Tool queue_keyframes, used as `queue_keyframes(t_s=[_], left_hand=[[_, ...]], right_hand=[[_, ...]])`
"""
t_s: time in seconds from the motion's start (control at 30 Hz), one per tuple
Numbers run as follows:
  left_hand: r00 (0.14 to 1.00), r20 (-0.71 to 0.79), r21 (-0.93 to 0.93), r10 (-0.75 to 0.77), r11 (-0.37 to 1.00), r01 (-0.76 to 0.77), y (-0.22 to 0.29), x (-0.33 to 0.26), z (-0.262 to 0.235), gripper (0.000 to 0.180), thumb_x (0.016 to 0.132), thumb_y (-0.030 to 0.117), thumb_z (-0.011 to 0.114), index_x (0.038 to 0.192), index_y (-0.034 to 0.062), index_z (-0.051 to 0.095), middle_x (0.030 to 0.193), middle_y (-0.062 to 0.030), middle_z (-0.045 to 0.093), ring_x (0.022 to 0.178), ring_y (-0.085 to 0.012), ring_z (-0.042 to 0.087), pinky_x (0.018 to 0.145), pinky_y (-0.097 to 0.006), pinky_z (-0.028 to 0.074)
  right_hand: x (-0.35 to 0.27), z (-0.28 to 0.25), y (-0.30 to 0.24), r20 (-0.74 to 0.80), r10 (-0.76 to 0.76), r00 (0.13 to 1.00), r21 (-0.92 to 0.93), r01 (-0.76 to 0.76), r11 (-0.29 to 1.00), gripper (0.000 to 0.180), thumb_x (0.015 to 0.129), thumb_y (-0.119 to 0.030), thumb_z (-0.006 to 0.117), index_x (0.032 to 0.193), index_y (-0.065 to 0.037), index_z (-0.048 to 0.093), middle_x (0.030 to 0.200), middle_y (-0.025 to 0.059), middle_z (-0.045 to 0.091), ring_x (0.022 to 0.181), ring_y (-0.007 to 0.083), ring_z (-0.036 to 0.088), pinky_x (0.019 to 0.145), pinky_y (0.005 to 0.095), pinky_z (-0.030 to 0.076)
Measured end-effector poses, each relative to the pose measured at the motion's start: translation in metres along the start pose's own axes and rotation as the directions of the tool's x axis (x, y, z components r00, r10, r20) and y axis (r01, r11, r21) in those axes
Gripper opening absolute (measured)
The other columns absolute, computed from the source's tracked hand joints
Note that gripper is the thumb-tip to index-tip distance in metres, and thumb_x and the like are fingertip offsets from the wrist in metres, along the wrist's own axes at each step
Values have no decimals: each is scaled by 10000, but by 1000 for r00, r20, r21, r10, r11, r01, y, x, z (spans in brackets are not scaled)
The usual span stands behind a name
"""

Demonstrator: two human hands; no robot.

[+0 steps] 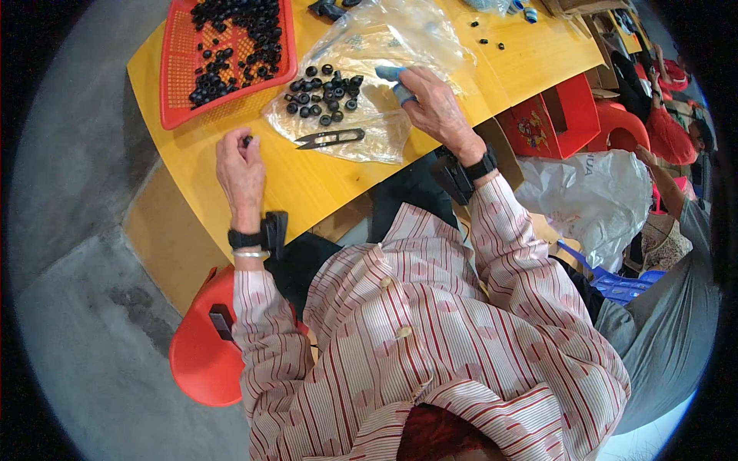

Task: The person picks up small black plastic parts from a basket and assembles them by fitting pieces together by hand.

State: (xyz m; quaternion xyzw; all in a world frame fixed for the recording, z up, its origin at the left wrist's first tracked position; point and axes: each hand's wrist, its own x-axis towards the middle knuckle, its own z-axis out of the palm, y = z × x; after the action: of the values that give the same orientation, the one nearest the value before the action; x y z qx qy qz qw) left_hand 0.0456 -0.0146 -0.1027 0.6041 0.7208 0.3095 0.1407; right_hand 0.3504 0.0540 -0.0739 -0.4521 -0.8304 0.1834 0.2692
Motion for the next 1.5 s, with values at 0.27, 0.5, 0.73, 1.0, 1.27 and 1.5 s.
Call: queue_keyframes(t_s=[0.27,0.5,0.73,1.0,1.27,1.5], left_hand=[[994,18,-199,-110,974,111,27,-49,14,161,835,35,593,995,28,583,915,-97,557,722,-207,552,672,-311,471],[995,-53,-186,-84,980,73,23,-52,19,147,834,29,591,980,31,583,928,-102,550,728,-220,554,642,-311,473],[995,-70,-193,-76,979,62,23,-52,20,158,822,19,591,979,34,591,909,-93,548,718,-221,545,658,-318,464],[994,-66,-190,-86,979,72,20,-53,21,158,823,24,588,981,31,594,898,-90,545,709,-209,546,662,-315,464],[994,-79,-185,-72,981,57,20,-54,21,149,827,38,602,976,31,594,892,-90,549,690,-200,549,646,-313,470],[994,-95,-173,-56,984,39,22,-53,20,143,824,40,609,966,34,596,899,-92,556,710,-207,570,646,-304,482]], right_hand=[[50,13,26,-2,-91,996,-47,91,995,382,690,21,555,1060,-49,492,902,135,570,922,328,542,762,406,464],[61,21,29,105,-161,981,-150,176,973,454,719,54,516,1154,-70,483,1001,109,582,943,306,540,812,388,471],[42,-2,30,60,-102,993,-195,112,975,376,710,5,561,1073,-77,510,946,82,616,891,291,565,780,390,488],[34,-1,35,6,-12,1000,-128,12,992,330,729,46,522,1040,-63,513,949,88,617,879,304,573,749,394,486],[67,25,20,4,-39,999,-446,37,894,335,750,-48,586,1075,-73,506,874,100,605,876,291,583,692,397,505],[76,26,22,94,-43,995,-500,84,862,323,761,-57,594,1072,-70,508,878,97,604,889,279,586,690,385,517]])
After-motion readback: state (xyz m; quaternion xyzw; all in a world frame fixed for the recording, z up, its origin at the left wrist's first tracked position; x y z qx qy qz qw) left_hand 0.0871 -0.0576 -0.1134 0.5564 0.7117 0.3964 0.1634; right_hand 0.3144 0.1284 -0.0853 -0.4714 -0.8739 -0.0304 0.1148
